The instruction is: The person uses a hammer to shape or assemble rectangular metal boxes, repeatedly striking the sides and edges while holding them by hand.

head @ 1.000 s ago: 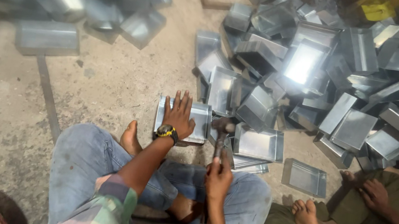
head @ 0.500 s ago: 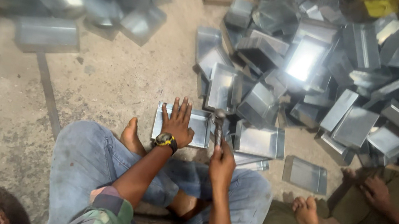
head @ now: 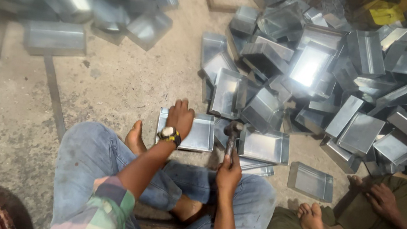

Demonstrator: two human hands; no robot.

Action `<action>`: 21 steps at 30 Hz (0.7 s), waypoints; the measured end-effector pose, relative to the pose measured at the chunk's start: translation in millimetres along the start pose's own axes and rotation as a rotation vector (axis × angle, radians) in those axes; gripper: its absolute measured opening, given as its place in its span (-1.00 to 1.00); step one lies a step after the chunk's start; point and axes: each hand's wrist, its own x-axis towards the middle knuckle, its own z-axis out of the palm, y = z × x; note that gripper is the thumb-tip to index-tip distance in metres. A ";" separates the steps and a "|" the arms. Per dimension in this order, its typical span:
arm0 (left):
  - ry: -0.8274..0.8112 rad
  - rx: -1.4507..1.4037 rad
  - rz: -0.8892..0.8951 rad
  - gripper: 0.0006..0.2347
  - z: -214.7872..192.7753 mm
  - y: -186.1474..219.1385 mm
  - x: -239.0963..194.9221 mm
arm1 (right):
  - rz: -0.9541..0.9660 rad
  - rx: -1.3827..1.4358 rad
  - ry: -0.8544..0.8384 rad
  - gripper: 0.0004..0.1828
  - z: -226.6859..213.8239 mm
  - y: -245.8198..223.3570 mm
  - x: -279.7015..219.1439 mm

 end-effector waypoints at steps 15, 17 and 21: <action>-0.015 -0.004 0.133 -0.12 -29.0 6.7 -4.4 | 0.014 0.315 -0.011 -0.49 -11.9 -21.0 -14.5; -0.059 0.037 0.041 -0.12 -31.0 9.7 2.0 | -0.126 0.409 -0.011 -0.48 -11.9 -34.2 -29.2; -0.145 0.048 0.015 -0.11 -27.1 9.7 7.6 | -0.366 0.552 0.044 -0.44 -20.7 -52.4 -46.5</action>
